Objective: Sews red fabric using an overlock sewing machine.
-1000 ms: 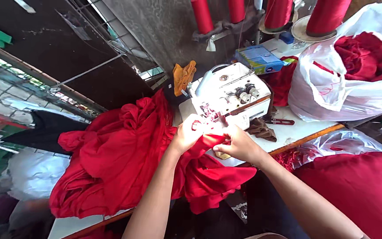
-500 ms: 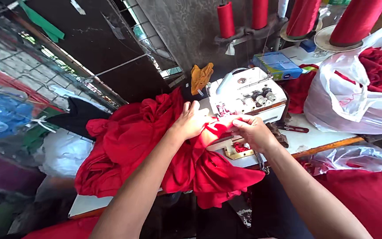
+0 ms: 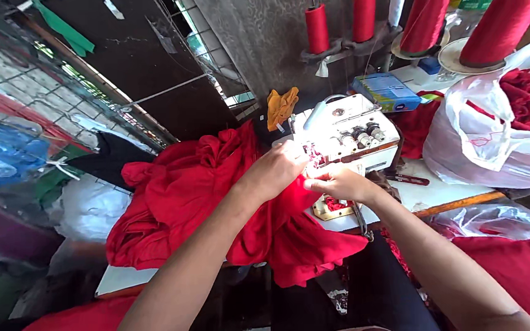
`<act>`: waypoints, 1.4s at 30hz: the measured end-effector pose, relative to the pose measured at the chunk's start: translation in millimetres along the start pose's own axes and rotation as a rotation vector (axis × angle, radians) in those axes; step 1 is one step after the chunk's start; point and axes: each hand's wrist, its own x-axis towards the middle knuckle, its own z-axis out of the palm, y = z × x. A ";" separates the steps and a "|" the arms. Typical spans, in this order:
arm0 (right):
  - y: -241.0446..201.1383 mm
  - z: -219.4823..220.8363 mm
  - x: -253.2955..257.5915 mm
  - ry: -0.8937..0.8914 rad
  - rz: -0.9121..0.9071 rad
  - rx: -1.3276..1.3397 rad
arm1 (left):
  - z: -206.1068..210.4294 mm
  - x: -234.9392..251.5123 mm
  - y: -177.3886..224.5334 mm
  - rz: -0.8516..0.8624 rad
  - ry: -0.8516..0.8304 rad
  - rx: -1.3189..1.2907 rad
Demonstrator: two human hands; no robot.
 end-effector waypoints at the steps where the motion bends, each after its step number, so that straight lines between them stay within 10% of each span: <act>1: 0.0 -0.9 -1.0 -0.032 -0.020 0.045 | -1.1 3.0 5.3 -0.021 0.067 -0.062; 7: 5.2 21.4 -12.2 0.366 0.060 0.764 | 34.8 -37.3 45.3 -0.282 0.267 -0.323; 15: 12.1 61.5 -17.3 0.463 -0.080 0.629 | 58.8 -127.5 0.0 -0.749 0.130 0.010; 20: 18.1 92.4 -26.2 0.734 -0.042 0.453 | 47.2 -65.6 56.7 -0.401 -0.026 -0.413; 32: 50.5 100.6 -26.2 0.730 0.057 0.348 | 60.3 -23.2 17.1 -0.058 -0.114 -0.168; 36: 48.1 75.5 -4.8 0.726 0.033 0.170 | 5.7 -7.5 19.3 -0.187 -0.423 -0.094; 42: 26.2 37.6 -0.9 0.448 0.076 0.078 | 3.2 -5.9 42.8 -0.294 -0.179 -0.232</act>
